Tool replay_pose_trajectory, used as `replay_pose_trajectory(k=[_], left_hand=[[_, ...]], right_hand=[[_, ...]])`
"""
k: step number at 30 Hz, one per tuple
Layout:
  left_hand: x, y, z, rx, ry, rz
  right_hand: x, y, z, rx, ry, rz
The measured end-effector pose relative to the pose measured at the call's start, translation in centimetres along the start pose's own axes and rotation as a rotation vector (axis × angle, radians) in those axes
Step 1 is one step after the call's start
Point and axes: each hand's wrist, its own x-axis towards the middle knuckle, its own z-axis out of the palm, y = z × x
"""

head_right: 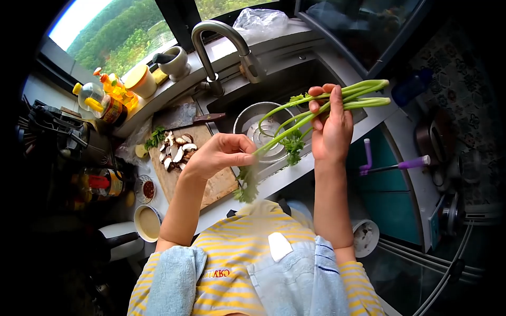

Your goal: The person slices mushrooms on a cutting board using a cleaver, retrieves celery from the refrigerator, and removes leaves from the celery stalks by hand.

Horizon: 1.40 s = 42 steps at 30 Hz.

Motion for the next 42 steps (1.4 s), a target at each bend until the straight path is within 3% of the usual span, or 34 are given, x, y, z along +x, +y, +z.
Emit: replay_pose_trajectory(k=[9, 13, 19, 23, 37, 42], left_hand=[[-0.5, -0.9, 0.2, -0.208, -0.049, 0.059], [-0.6, -0.2, 0.8, -0.286, -0.106, -0.036], [-0.1, -0.5, 2.2, -0.371, -0.036, -0.062], [0.4, -0.9, 2.4, -0.251, -0.036, -0.049], [1.3, -1.6, 3.1, -0.576, 0.15, -0.097], [0.7, -1.5, 2.6, -0.418, 0.109, -0.084]], right_hand=[[1.4, 0.4, -0.3, -0.063, -0.045, -0.023], [2.1, 0.6, -0.2, -0.055, -0.069, -0.018], [3.0, 0.0, -0.3, -0.047, -0.069, -0.031], [3.3, -0.3, -0.5, -0.029, -0.079, -0.041], [4.1, -1.4, -2.1, -0.049, -0.023, -0.102], [4.6, -1.8, -2.2, -0.027, -0.028, -0.126]])
